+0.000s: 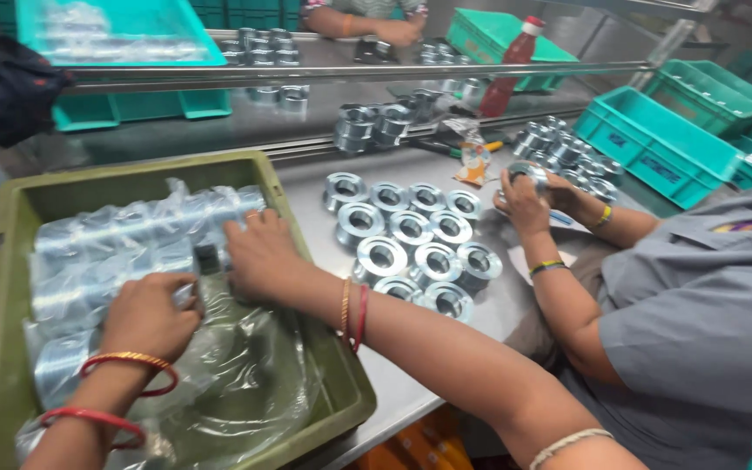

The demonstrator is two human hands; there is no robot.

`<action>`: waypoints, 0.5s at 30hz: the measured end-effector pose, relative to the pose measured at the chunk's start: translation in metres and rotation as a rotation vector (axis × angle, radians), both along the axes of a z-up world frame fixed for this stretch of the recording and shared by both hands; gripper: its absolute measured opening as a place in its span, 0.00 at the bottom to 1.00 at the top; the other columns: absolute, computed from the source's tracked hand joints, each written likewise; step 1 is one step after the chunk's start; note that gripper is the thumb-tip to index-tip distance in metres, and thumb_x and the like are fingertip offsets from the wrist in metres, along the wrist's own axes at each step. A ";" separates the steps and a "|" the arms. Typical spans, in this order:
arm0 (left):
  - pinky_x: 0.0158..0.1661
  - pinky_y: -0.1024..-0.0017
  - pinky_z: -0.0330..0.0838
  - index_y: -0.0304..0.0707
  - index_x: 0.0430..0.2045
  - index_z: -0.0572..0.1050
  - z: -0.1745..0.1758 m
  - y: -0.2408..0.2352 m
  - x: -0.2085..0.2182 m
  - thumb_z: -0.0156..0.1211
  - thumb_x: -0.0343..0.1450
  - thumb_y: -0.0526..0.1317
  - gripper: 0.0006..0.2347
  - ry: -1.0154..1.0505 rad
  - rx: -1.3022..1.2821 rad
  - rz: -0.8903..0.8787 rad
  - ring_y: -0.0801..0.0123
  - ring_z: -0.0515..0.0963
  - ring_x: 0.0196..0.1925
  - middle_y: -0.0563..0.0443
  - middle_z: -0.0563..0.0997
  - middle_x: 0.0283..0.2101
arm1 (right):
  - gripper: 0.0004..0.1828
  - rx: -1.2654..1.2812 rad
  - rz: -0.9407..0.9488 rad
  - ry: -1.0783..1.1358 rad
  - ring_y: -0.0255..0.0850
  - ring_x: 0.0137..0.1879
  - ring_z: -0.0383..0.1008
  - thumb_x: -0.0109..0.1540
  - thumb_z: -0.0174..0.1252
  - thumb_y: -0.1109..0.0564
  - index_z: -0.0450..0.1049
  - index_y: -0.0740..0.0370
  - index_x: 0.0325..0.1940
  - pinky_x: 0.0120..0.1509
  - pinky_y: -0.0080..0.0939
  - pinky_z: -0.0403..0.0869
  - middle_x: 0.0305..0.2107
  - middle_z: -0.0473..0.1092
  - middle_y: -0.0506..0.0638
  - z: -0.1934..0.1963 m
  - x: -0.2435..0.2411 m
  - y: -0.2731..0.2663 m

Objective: Packing cylindrical metal components into individual plastic bags and arranging them in a storage bin.

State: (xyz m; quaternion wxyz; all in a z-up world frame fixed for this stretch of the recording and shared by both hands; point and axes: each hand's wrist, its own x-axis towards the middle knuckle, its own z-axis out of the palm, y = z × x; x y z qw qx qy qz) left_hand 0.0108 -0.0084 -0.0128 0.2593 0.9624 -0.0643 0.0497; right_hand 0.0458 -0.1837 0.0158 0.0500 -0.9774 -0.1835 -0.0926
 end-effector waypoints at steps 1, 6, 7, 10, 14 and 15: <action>0.49 0.53 0.76 0.48 0.38 0.86 0.003 -0.001 -0.001 0.66 0.59 0.37 0.14 0.003 0.003 0.020 0.40 0.84 0.42 0.34 0.85 0.38 | 0.35 0.003 0.020 0.003 0.61 0.62 0.64 0.50 0.71 0.47 0.68 0.61 0.56 0.63 0.62 0.66 0.53 0.67 0.65 0.000 0.001 -0.001; 0.52 0.52 0.73 0.40 0.42 0.83 -0.013 0.002 0.005 0.63 0.55 0.35 0.20 -0.004 -0.108 -0.026 0.38 0.82 0.46 0.30 0.83 0.41 | 0.34 -0.076 0.071 0.084 0.58 0.60 0.67 0.46 0.68 0.56 0.70 0.55 0.56 0.62 0.52 0.71 0.54 0.68 0.61 -0.009 0.010 -0.020; 0.52 0.52 0.73 0.40 0.42 0.83 -0.001 -0.001 0.001 0.63 0.55 0.35 0.20 -0.004 -0.109 -0.012 0.38 0.82 0.46 0.30 0.83 0.41 | 0.34 -0.078 0.085 0.084 0.58 0.60 0.67 0.46 0.68 0.56 0.70 0.55 0.56 0.62 0.52 0.71 0.54 0.68 0.61 -0.013 0.011 -0.023; 0.56 0.56 0.74 0.41 0.43 0.84 0.022 -0.010 -0.009 0.62 0.58 0.37 0.19 0.191 -0.105 0.014 0.39 0.82 0.49 0.28 0.83 0.42 | 0.30 0.249 0.193 0.154 0.57 0.60 0.73 0.53 0.66 0.52 0.68 0.59 0.57 0.63 0.53 0.72 0.48 0.74 0.59 -0.014 0.002 -0.023; 0.55 0.57 0.74 0.33 0.44 0.81 -0.014 -0.004 0.009 0.71 0.59 0.47 0.23 0.228 -0.124 0.035 0.40 0.82 0.50 0.28 0.83 0.43 | 0.39 0.007 0.084 0.159 0.61 0.58 0.66 0.47 0.76 0.44 0.66 0.61 0.54 0.59 0.60 0.67 0.49 0.68 0.63 0.005 -0.026 0.001; 0.54 0.57 0.74 0.30 0.45 0.79 -0.031 0.000 0.018 0.75 0.58 0.52 0.27 0.213 -0.151 0.015 0.42 0.82 0.50 0.29 0.82 0.44 | 0.39 -0.078 0.049 0.228 0.59 0.60 0.65 0.48 0.75 0.44 0.65 0.59 0.55 0.60 0.62 0.66 0.49 0.68 0.60 0.008 -0.028 0.004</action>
